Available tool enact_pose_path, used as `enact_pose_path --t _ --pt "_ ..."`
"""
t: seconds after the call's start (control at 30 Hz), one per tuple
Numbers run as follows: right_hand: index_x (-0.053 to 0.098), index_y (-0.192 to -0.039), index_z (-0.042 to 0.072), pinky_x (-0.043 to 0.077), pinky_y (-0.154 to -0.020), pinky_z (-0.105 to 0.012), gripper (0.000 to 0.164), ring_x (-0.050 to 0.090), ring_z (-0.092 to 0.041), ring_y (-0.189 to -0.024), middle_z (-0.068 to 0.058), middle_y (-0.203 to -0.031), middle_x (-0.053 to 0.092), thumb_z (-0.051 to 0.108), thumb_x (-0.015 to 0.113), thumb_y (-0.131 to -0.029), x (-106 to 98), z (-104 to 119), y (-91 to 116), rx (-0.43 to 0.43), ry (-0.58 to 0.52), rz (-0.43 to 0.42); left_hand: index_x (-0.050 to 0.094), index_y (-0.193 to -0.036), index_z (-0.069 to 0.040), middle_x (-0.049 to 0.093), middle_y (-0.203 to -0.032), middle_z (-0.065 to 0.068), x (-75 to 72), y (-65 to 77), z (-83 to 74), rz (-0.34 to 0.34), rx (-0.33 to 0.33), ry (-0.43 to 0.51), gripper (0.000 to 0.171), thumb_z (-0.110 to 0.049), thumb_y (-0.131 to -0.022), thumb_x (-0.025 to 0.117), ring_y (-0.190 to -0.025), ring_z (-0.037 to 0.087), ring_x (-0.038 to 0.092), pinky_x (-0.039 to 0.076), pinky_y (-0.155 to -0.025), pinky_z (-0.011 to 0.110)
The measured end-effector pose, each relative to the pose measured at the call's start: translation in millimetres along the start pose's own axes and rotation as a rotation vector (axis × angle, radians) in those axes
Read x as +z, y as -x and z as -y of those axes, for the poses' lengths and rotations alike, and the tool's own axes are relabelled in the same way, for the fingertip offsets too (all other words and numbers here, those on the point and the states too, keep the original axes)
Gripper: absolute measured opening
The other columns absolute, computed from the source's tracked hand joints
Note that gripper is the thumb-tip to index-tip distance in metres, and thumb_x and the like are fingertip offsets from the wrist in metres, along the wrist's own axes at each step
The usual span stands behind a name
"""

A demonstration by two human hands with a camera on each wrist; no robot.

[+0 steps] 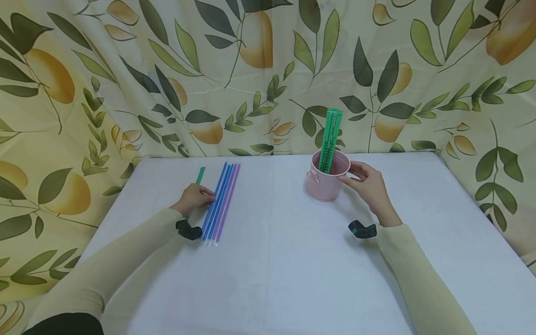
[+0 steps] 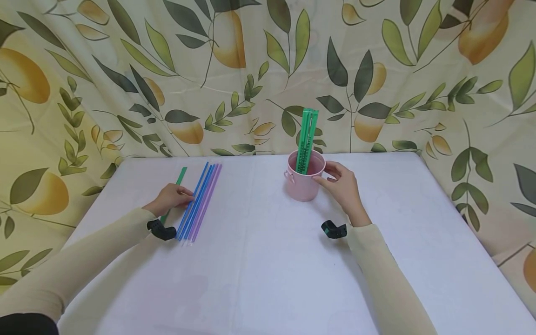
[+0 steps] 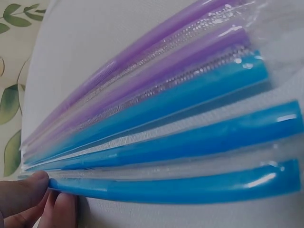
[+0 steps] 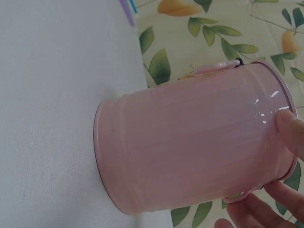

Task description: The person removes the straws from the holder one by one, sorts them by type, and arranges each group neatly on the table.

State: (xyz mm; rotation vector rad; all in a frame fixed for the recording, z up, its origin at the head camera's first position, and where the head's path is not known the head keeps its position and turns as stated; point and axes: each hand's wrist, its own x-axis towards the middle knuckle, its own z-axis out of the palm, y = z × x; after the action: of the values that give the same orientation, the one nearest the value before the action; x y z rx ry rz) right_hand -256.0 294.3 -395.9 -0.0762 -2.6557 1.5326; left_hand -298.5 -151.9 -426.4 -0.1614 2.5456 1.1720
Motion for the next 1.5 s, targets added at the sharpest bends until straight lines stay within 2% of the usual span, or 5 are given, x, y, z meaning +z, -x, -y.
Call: enact_pose_path --t 0.4,0.63,0.83,1.5 --pt "0.039 -0.141 0.006 0.041 -0.102 -0.04 0.068 0.042 -0.031 -0.133 -0.016 -0.144 0.044 0.037 0.066 -0.086 0 -1 0 -0.004 0.003 -0.002 0.063 -0.111 0.006 0.065 -0.093 0.013 5.4 -1.2 0.3 -0.045 0.002 0.005 0.026 -0.009 -0.089 0.062 -0.064 0.004 0.057 0.049 -0.06 0.014" --pt "0.039 -0.141 0.006 0.04 -0.103 -0.042 0.068 0.041 -0.032 -0.134 -0.016 -0.144 0.043 0.037 0.065 -0.087 0 0 0 0.004 -0.007 -0.001 0.062 -0.111 0.007 0.064 -0.087 0.01 8.5 -0.4 -2.4 -0.03 0.021 0.025 0.027 -0.008 -0.089 0.062 -0.061 0.002 0.056 0.049 -0.059 0.013" --pt "0.039 -0.141 0.005 0.04 -0.104 -0.042 0.068 0.041 -0.032 -0.134 -0.017 -0.144 0.043 0.036 0.065 -0.087 1 1 0 0.001 -0.008 0.0 0.062 -0.111 0.007 0.063 -0.089 0.011 8.7 1.9 -5.2 -0.025 0.023 0.006 0.026 -0.009 -0.09 0.062 -0.062 0.004 0.056 0.048 -0.058 0.014" --pt "0.038 -0.142 0.005 0.039 -0.105 -0.043 0.069 0.04 -0.032 -0.135 -0.017 -0.145 0.042 0.037 0.065 -0.087 1 1 0 0.021 -0.018 0.004 0.062 -0.109 0.004 0.063 -0.084 0.009 10.8 2.0 -5.9 -0.026 0.001 -0.026 0.025 -0.01 -0.089 0.063 -0.061 0.007 0.055 0.046 -0.057 0.015"
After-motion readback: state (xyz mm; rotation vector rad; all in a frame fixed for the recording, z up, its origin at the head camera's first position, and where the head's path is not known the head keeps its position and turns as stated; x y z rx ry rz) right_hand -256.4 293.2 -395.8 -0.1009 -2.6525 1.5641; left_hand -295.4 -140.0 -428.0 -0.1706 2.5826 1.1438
